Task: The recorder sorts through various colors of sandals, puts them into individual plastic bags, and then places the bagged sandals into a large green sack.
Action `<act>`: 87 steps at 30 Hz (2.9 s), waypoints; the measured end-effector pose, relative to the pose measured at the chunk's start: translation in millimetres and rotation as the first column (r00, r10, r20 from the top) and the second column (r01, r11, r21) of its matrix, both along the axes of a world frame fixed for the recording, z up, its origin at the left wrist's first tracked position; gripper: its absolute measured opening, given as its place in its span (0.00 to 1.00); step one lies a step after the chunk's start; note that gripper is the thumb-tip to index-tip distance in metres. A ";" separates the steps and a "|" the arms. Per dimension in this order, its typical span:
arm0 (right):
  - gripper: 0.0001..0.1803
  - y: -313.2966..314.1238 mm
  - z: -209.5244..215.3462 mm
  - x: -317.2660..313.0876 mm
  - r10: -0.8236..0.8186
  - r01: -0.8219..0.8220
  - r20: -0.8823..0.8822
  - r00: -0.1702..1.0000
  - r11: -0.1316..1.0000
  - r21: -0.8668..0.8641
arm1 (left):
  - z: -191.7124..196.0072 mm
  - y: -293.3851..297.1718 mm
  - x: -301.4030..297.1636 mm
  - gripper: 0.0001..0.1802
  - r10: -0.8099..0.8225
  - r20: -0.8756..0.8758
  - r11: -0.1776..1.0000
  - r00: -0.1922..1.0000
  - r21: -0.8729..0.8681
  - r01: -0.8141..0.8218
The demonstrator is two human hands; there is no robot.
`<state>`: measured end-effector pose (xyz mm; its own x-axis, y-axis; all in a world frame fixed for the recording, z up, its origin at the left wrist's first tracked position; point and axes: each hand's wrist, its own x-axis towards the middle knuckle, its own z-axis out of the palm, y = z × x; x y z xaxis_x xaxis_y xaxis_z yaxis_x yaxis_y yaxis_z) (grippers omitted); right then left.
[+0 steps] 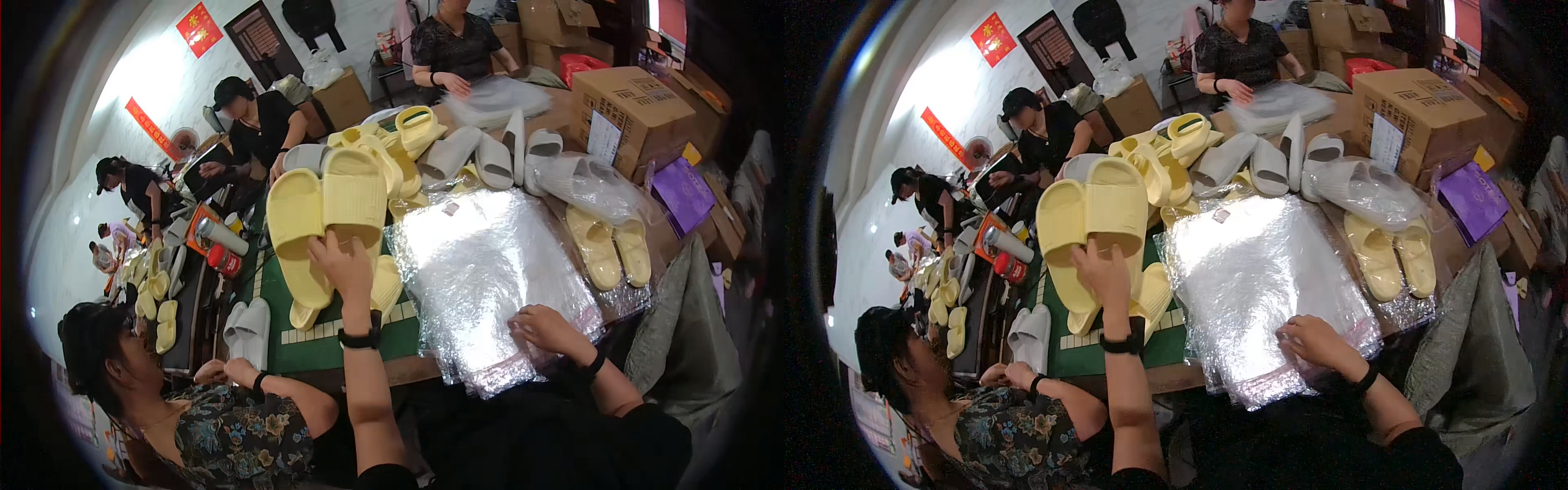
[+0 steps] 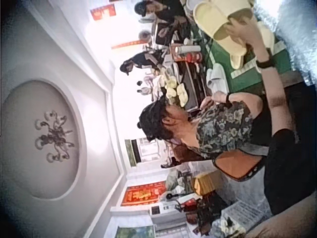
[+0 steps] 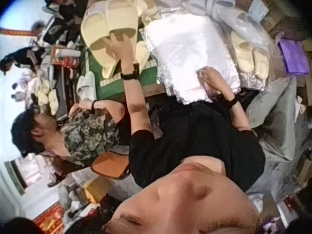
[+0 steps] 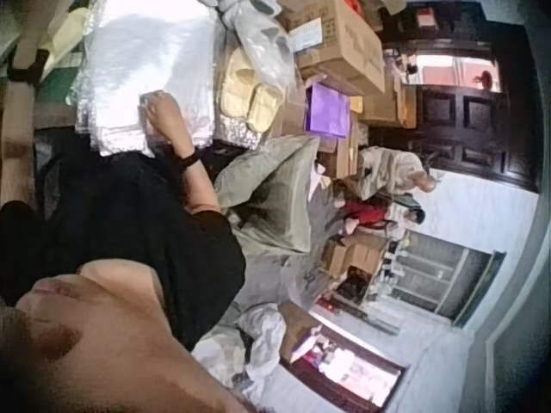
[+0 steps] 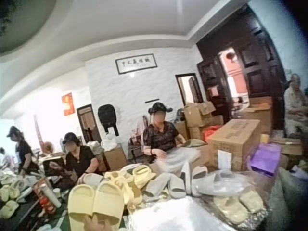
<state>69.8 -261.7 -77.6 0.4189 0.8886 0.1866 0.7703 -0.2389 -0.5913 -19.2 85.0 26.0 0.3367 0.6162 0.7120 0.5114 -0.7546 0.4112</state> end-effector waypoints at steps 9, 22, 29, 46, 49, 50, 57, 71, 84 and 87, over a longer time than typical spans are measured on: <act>0.12 -6.0 4.5 -3.5 0.030 -0.030 -0.002 1.000 0.999 -0.033 | 23.9 -155.6 28.7 0.24 -0.451 0.577 0.418 0.681 -0.538 0.732; 0.24 -25.5 51.0 69.8 -0.029 0.017 -0.189 0.982 0.998 -0.067 | -92.9 -186.8 -39.3 0.24 -0.769 -0.468 0.624 0.435 -0.405 0.668; 0.29 68.3 6.1 119.0 -0.095 0.117 0.122 0.988 0.974 -0.192 | -117.1 -193.3 -52.6 0.25 -0.696 -0.562 0.651 0.446 -0.235 0.721; 0.24 -98.2 78.3 41.9 0.468 -0.397 -0.846 0.255 0.849 0.350 | -87.8 -177.8 -39.1 0.48 -0.587 -0.284 0.810 0.759 -0.192 0.554; 0.23 -84.7 78.6 36.6 0.561 -0.584 -0.805 0.192 0.725 0.366 | -100.2 -165.4 -30.7 0.40 -0.584 -0.292 0.811 0.757 -0.217 0.543; 0.22 -87.1 76.6 36.7 0.414 -0.638 -0.898 0.148 0.734 0.233 | -101.4 -163.5 -29.8 0.37 -0.551 -0.290 0.834 0.782 -0.207 0.511; 0.24 -99.3 35.7 11.1 0.477 -0.649 -0.833 0.280 0.733 0.201 | -103.6 -157.5 -24.1 0.15 -0.502 -0.335 0.850 0.797 -0.021 0.526; 0.18 -87.9 61.6 -10.5 0.268 -0.305 -0.580 0.769 0.952 0.035 | -55.9 -174.3 -32.6 0.05 -0.533 -0.200 0.844 0.822 -0.050 0.534; 0.12 -47.1 48.6 -27.4 -0.011 0.021 0.113 0.994 0.996 -0.089 | -39.5 -195.2 -27.4 0.08 -0.875 0.003 0.442 0.484 -0.401 0.802; 0.08 -34.4 46.4 -28.4 -0.123 0.130 0.095 0.988 0.989 -0.070 | -38.7 -198.6 -31.8 0.07 -0.887 -0.030 0.438 0.461 -0.368 0.820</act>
<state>41.4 -296.1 -31.2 0.5135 0.8425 0.1626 0.7802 -0.3795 -0.4973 -51.0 -113.6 -12.7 0.9021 0.0744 0.4252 -0.2439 -0.7249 0.6442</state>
